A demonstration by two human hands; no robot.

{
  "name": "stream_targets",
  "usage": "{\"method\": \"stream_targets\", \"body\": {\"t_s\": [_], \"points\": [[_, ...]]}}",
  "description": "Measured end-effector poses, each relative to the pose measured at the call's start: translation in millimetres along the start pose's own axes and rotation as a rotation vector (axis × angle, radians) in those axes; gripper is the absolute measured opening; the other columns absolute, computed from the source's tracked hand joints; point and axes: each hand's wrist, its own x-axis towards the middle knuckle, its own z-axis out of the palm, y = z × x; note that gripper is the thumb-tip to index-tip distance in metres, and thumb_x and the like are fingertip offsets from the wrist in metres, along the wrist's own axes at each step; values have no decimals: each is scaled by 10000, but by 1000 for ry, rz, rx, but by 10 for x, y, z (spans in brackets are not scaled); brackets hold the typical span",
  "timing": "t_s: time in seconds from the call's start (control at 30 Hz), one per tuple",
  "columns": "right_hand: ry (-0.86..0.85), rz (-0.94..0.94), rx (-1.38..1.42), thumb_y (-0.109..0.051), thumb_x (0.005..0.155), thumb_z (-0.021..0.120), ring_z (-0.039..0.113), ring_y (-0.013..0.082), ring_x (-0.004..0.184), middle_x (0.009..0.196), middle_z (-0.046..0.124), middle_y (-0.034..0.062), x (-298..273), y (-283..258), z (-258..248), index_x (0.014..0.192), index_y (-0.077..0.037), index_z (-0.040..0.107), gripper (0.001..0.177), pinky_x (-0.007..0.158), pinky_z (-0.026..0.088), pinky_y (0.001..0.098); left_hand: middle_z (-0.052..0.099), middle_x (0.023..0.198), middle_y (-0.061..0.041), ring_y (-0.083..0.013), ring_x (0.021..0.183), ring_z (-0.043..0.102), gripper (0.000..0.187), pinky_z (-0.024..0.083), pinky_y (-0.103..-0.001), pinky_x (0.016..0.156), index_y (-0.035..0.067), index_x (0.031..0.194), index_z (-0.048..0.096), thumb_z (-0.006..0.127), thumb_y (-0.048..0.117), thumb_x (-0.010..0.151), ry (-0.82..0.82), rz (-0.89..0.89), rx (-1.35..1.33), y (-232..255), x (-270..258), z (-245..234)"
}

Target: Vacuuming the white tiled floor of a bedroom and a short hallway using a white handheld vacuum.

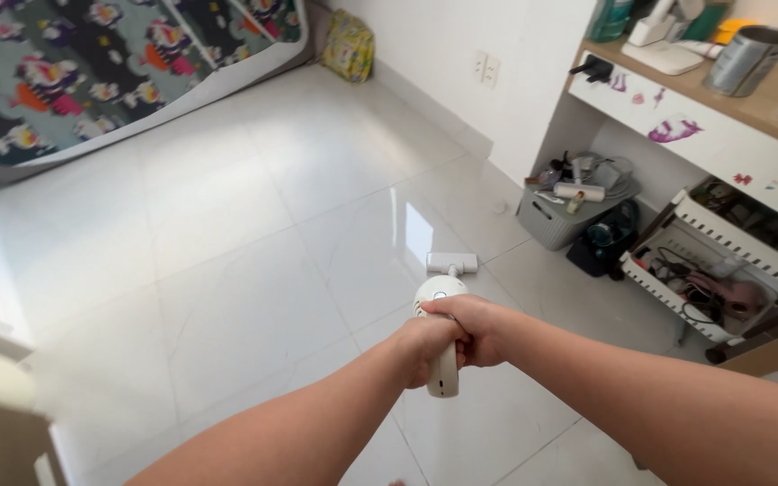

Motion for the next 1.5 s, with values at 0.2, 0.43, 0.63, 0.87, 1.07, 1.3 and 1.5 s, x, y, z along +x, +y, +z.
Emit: {"method": "stream_targets", "body": {"t_s": [0.2,0.43,0.63,0.87,1.07,1.3,1.5], "points": [[18,18,-52,-451,908,653,662,212,879,1134,697,152,330,-287,-326,1276,-41,601,553,693,543,320,633,833,-29,-100,693,600,208,522,-291,666,80,1019,621,630,252,903,-58,44,-7,348,330,101],[5,28,-61,-483,902,652,691,212,907,1141,704,150,693,-671,-764,1280,-26,608,595,714,561,319,660,880,-57,-130,737,642,251,549,-323,689,63,1075,607,648,254,919,7,24,-34,861,676,302],[-72,-11,-98,-492,892,678,590,182,818,1117,689,118,1205,-1133,-1366,1250,-58,634,564,644,461,308,662,823,-32,-124,722,624,203,509,-314,678,99,994,654,653,281,903,70,-35,-14,1446,1196,524],[-53,12,-181,-498,896,664,648,188,847,1111,709,125,1481,-1767,-2154,1232,-36,651,572,700,537,311,680,891,-32,-107,753,663,211,545,-307,720,84,1059,628,652,254,935,45,38,-145,2128,1837,1036],[-115,21,-212,-473,900,645,688,205,897,1123,714,139,1734,-2286,-2773,1257,-34,620,567,753,579,337,634,823,-35,-127,677,613,146,527,-297,657,66,978,614,644,194,915,36,78,-239,2640,2505,1379],[-124,29,-280,-455,906,643,689,224,938,1154,702,149,1945,-2660,-3156,1263,-42,604,547,791,583,346,617,771,-35,-128,656,590,139,499,-304,626,73,912,611,629,211,908,112,60,-237,3073,2706,1615],[-189,21,-251,-435,889,670,645,212,899,1139,683,121,2181,-2681,-3200,1251,-73,595,517,725,536,347,655,859,-30,-109,726,632,174,549,-289,706,71,998,647,636,229,923,160,44,-219,3138,2750,1601]]}}
